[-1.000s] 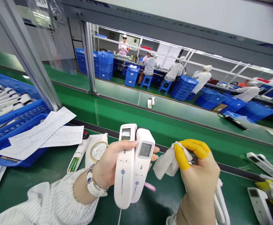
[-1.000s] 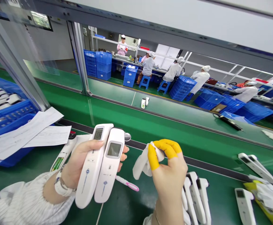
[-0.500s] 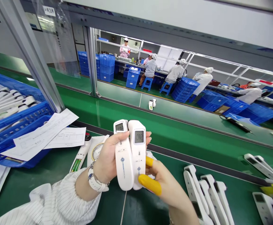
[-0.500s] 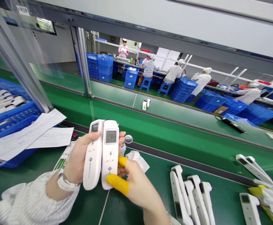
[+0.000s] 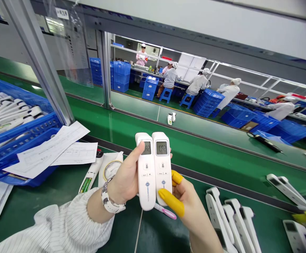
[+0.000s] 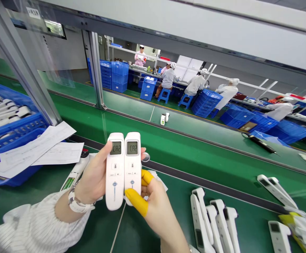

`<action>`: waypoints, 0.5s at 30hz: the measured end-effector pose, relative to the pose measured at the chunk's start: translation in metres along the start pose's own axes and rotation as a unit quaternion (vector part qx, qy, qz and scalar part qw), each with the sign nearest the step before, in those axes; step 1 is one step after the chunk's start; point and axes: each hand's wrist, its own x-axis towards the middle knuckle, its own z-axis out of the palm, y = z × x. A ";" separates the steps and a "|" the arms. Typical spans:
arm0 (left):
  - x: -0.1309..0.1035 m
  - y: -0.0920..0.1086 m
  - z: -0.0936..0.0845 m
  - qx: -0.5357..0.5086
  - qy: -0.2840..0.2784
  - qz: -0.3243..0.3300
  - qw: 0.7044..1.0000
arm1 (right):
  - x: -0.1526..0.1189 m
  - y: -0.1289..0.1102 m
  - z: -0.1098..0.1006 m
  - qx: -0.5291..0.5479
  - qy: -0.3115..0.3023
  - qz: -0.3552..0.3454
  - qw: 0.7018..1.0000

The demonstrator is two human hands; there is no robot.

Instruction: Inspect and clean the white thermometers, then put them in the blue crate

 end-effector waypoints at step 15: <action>0.001 0.004 -0.004 -0.013 -0.022 -0.012 1.000 | -0.012 -0.005 -0.002 -0.173 -0.045 -0.029 0.983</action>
